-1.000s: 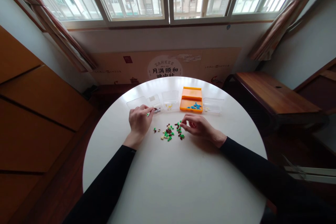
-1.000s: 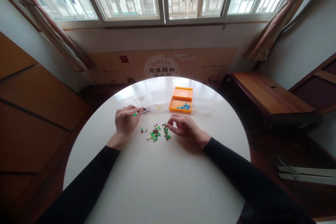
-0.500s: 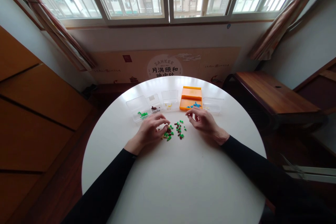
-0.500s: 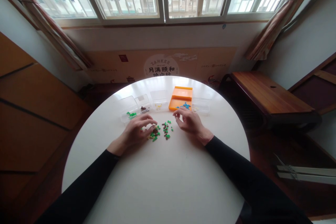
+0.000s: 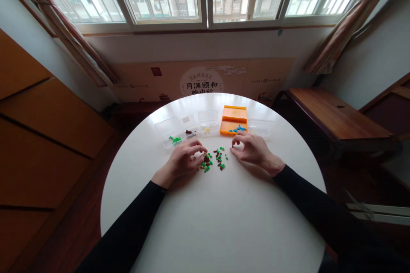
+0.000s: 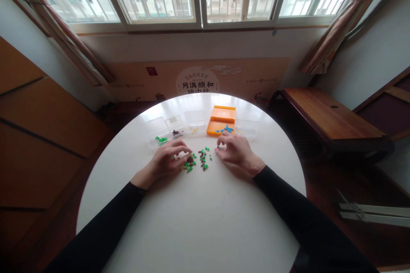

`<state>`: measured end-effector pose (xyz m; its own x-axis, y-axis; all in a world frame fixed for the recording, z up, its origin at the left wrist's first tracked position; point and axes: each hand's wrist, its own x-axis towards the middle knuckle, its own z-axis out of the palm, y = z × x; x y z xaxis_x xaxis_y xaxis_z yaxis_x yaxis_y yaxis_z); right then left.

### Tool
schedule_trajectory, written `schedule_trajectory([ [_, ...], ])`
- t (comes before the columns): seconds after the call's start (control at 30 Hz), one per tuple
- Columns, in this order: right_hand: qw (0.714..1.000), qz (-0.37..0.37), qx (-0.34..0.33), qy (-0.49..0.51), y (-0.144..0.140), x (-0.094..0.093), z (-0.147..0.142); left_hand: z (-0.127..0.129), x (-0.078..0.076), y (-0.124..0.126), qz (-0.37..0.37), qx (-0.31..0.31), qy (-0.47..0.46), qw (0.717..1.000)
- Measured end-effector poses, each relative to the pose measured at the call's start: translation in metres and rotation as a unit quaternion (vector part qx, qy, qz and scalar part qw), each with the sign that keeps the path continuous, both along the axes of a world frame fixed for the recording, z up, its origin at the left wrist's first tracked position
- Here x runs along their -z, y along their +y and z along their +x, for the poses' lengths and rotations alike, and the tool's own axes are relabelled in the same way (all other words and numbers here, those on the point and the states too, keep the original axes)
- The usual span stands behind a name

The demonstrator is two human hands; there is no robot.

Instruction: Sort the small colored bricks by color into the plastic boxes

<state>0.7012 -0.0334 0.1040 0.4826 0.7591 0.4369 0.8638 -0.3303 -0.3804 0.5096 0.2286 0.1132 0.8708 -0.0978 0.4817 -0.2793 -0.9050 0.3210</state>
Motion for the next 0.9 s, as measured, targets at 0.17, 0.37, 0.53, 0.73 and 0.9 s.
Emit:
schedule_trajectory([
  [0.17,1.0,-0.004,-0.011,0.008,0.001,0.0,0.0,0.0,-0.002,-0.001,-0.003,-0.001,0.002,1.0],
  [0.37,1.0,0.017,-0.015,0.015,0.003,0.003,0.0,0.0,-0.002,-0.002,-0.003,-0.004,-0.004,1.0],
  [0.53,0.99,0.085,-0.078,0.077,0.011,0.007,-0.003,0.002,-0.002,-0.008,-0.022,-0.021,-0.021,0.999],
  [0.73,0.957,0.159,-0.19,0.15,0.022,0.005,-0.018,0.007,-0.002,-0.029,-0.093,-0.01,-0.044,0.995],
  [0.9,0.95,0.162,-0.224,0.145,0.023,0.0,-0.022,0.01,0.003,-0.036,-0.126,0.01,-0.044,0.991],
])
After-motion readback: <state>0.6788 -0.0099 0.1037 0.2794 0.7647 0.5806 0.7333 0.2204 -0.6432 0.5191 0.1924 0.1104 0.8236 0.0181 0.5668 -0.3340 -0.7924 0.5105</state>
